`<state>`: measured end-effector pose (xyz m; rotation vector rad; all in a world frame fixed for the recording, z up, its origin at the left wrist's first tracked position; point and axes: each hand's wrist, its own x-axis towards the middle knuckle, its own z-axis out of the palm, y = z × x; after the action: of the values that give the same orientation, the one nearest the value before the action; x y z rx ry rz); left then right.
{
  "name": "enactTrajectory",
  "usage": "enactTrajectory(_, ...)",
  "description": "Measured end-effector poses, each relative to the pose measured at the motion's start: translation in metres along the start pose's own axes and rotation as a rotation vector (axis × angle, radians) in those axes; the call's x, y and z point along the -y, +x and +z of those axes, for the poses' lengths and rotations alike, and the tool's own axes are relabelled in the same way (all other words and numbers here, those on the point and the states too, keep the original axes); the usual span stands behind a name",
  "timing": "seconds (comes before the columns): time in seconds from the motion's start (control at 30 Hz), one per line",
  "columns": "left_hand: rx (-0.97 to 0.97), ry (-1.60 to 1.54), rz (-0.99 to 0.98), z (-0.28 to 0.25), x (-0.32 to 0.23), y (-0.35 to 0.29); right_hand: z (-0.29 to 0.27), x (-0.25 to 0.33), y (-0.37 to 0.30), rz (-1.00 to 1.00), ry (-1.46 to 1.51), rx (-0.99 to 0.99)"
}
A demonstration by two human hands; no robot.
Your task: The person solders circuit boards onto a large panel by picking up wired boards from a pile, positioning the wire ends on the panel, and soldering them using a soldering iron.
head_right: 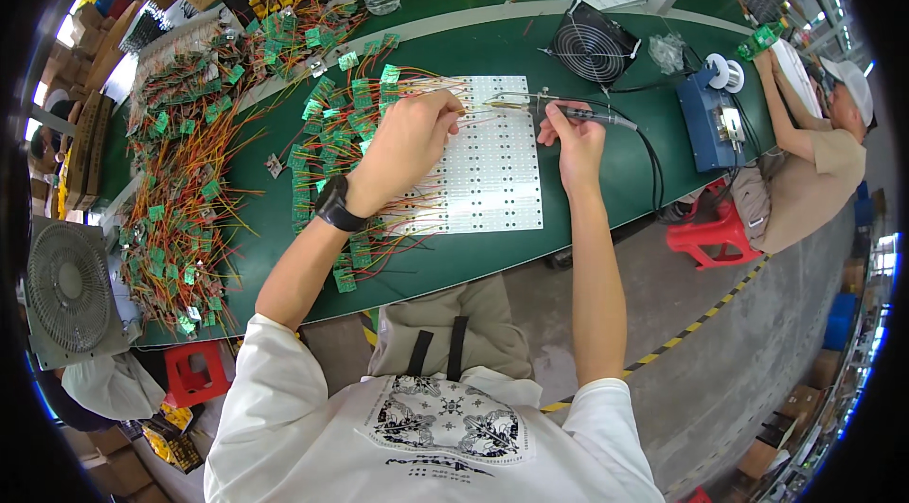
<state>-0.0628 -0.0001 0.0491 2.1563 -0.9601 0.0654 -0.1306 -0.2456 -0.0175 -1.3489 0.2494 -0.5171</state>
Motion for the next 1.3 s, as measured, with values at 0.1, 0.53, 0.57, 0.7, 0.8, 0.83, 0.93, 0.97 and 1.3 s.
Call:
enactTrajectory(0.1,-0.048,-0.114,0.083,0.009,0.02,-0.001,0.002,-0.002,0.001,0.003,0.011,0.022)
enactTrajectory(0.53,-0.138,-0.024,0.027,0.02,0.037,-0.016,-0.005,0.007,0.001,0.095,-0.001,0.132)
enactTrajectory(0.57,-0.136,-0.026,0.026,0.021,0.037,-0.016,-0.005,0.005,0.0,0.098,-0.003,0.131)
enactTrajectory(0.7,-0.197,-0.091,0.019,0.024,0.042,-0.014,-0.008,0.0,-0.003,0.028,-0.017,0.105)
enactTrajectory(0.8,-0.216,-0.13,0.009,0.026,0.045,-0.014,-0.004,0.003,-0.004,0.034,-0.034,0.11)
enactTrajectory(0.83,-0.227,-0.148,0.004,0.025,0.045,-0.014,-0.003,0.004,-0.004,0.036,-0.037,0.114)
enactTrajectory(0.93,-0.165,-0.122,-0.032,0.022,0.044,-0.013,-0.005,0.002,-0.004,0.027,-0.055,0.121)
enactTrajectory(0.97,-0.157,-0.126,-0.033,0.022,0.044,-0.013,-0.005,0.002,-0.004,0.031,-0.058,0.12)
enactTrajectory(1.3,-0.162,-0.139,-0.042,0.022,0.046,-0.014,-0.004,0.002,-0.005,0.014,-0.076,0.137)
